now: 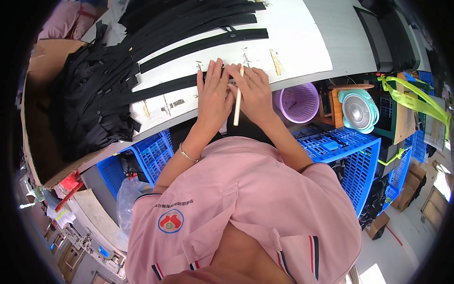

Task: Marking and organizing black fabric straps on a workbench.

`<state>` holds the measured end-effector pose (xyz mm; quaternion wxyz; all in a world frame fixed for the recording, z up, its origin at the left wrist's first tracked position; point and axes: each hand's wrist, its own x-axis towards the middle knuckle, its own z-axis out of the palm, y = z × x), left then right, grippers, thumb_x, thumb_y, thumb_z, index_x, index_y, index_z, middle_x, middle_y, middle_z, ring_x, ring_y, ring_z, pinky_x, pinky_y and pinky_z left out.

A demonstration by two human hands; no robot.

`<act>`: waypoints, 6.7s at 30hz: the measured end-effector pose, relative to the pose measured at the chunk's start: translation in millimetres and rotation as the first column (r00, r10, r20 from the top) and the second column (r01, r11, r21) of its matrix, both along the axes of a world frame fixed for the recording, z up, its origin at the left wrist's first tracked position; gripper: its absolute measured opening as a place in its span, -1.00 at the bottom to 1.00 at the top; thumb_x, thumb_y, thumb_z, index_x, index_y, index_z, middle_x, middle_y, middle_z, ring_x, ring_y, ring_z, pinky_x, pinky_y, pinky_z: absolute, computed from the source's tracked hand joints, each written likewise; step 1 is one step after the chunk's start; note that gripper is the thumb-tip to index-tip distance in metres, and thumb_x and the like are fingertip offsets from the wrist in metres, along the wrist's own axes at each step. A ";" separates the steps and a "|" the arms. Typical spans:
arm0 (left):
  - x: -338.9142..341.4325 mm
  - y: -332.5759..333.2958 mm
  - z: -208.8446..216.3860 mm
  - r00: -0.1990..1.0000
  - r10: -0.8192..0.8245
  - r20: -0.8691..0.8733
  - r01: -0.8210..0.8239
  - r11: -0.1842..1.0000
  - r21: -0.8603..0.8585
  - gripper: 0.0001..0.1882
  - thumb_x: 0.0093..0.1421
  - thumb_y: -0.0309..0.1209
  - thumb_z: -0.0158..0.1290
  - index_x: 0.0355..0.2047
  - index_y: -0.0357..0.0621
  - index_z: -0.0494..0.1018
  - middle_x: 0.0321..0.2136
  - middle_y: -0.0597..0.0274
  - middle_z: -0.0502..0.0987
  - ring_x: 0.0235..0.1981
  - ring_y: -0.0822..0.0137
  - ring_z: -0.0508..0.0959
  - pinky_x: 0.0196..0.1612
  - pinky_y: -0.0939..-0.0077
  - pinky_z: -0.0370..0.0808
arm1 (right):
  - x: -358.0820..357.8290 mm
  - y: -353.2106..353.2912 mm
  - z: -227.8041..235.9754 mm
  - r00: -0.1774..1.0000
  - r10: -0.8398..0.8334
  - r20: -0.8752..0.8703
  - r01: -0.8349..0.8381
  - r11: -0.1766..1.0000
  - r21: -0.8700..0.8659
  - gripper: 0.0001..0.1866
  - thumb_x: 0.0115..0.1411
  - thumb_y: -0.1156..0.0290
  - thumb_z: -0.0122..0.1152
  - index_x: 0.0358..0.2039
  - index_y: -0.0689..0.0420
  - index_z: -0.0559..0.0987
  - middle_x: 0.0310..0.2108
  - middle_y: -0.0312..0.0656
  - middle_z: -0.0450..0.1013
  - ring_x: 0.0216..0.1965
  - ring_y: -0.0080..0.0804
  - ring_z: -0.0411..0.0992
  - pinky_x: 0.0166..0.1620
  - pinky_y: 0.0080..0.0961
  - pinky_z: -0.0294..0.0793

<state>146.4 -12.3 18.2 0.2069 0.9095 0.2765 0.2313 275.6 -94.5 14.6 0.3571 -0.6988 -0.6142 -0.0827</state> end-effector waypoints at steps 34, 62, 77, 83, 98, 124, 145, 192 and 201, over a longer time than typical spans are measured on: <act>-143.4 13.5 -5.8 0.896 0.418 -0.151 -0.421 0.907 0.013 -0.20 0.25 -0.02 0.19 0.36 -0.23 0.26 0.42 0.05 0.20 0.49 0.03 0.06 0.40 -0.37 -0.38 | 26.4 -7.5 13.7 0.976 -0.172 0.134 0.186 0.977 -0.106 -0.56 0.37 0.45 0.10 0.26 0.08 0.46 0.16 -0.19 0.52 0.26 -0.20 0.37 0.41 -0.15 0.07; -142.8 12.8 -5.1 0.898 0.432 -0.079 -0.434 0.901 -0.008 -0.19 0.23 0.00 0.18 0.35 -0.24 0.27 0.38 -0.01 0.25 0.46 0.02 0.14 0.40 -0.34 -0.35 | -111.1 105.7 3.6 0.693 0.205 -0.691 -0.375 0.921 -0.103 -0.80 0.37 0.40 0.20 -0.18 0.27 0.66 -0.31 -0.14 0.60 -0.37 -0.50 0.52 -0.30 -0.56 0.47; -140.9 13.8 -2.8 0.898 0.427 -0.111 -0.431 0.902 -0.021 -0.20 0.21 -0.02 0.21 0.34 -0.24 0.29 0.40 0.00 0.22 0.47 0.02 0.11 0.40 -0.37 -0.36 | -103.4 98.3 4.0 0.648 0.245 -0.721 -0.477 0.868 -0.134 -0.82 0.33 0.49 0.17 -0.31 0.29 0.69 -0.51 -0.28 0.54 -0.49 -0.62 0.42 -0.40 -0.64 0.39; -141.6 12.9 -3.4 0.893 0.428 -0.140 -0.436 0.900 -0.025 -0.20 0.24 -0.01 0.19 0.34 -0.25 0.28 0.41 0.02 0.21 0.48 0.02 0.07 0.41 -0.37 -0.39 | -80.0 77.8 15.4 0.572 0.155 -0.806 -0.338 0.939 -0.059 -0.79 0.35 0.46 0.14 -0.31 0.29 0.69 -0.51 -0.31 0.52 -0.49 -0.66 0.37 -0.41 -0.67 0.33; -105.9 3.2 10.4 0.962 0.267 -0.060 -0.273 0.954 -0.122 -0.15 0.24 0.01 0.19 0.43 -0.08 0.20 0.44 0.10 0.17 0.50 0.05 0.03 0.38 -0.36 -0.49 | -32.3 64.3 6.1 0.724 0.004 -0.690 -0.073 0.995 -0.071 -0.79 0.36 0.41 0.18 -0.30 0.26 0.69 -0.59 -0.29 0.52 -0.54 -0.65 0.43 -0.46 -0.65 0.36; -76.6 -3.3 0.7 0.976 0.186 -0.116 -0.194 0.979 -0.067 -0.36 0.25 -0.08 0.21 0.27 -0.08 0.43 0.36 0.11 0.32 0.43 0.11 0.17 0.40 -0.32 -0.41 | -20.8 51.6 7.6 0.727 0.115 -0.677 -0.225 0.971 -0.076 -0.81 0.24 0.44 0.22 -0.46 0.26 0.64 -0.62 -0.20 0.54 -0.61 -0.46 0.48 -0.49 -0.52 0.41; 34.1 0.2 24.1 0.982 -0.132 0.137 0.156 0.971 -0.181 -0.42 0.23 -0.39 0.16 0.28 -0.06 0.38 0.31 0.14 0.38 0.43 0.04 0.19 0.44 -0.20 -0.22 | 55.0 -19.1 -11.1 0.987 -0.132 -0.090 0.147 0.970 0.194 -0.70 0.15 0.50 0.38 -0.08 0.16 0.67 -0.21 -0.16 0.66 -0.23 -0.25 0.61 -0.10 -0.40 0.54; 46.7 2.3 -5.7 0.964 0.120 0.238 -0.121 0.993 -0.010 -0.88 0.08 -0.44 0.29 -0.34 -0.05 0.64 -0.13 0.36 0.60 0.04 0.21 0.48 0.33 -0.08 0.08 | 68.4 18.3 -8.6 0.831 0.009 -0.557 -0.031 0.999 -0.029 -0.81 0.32 0.31 0.26 -0.36 0.16 0.64 -0.62 -0.21 0.46 -0.65 -0.45 0.38 -0.54 -0.47 0.29; 47.3 1.7 -1.9 0.969 0.140 0.204 -0.144 0.990 0.007 -0.88 0.09 -0.42 0.30 -0.33 -0.01 0.67 -0.15 0.40 0.64 0.01 0.24 0.52 0.31 0.05 0.11 | 67.2 19.7 -10.0 0.861 0.023 -0.509 -0.025 1.000 0.003 -0.82 0.31 0.32 0.27 -0.35 0.17 0.64 -0.60 -0.21 0.48 -0.64 -0.43 0.40 -0.53 -0.48 0.31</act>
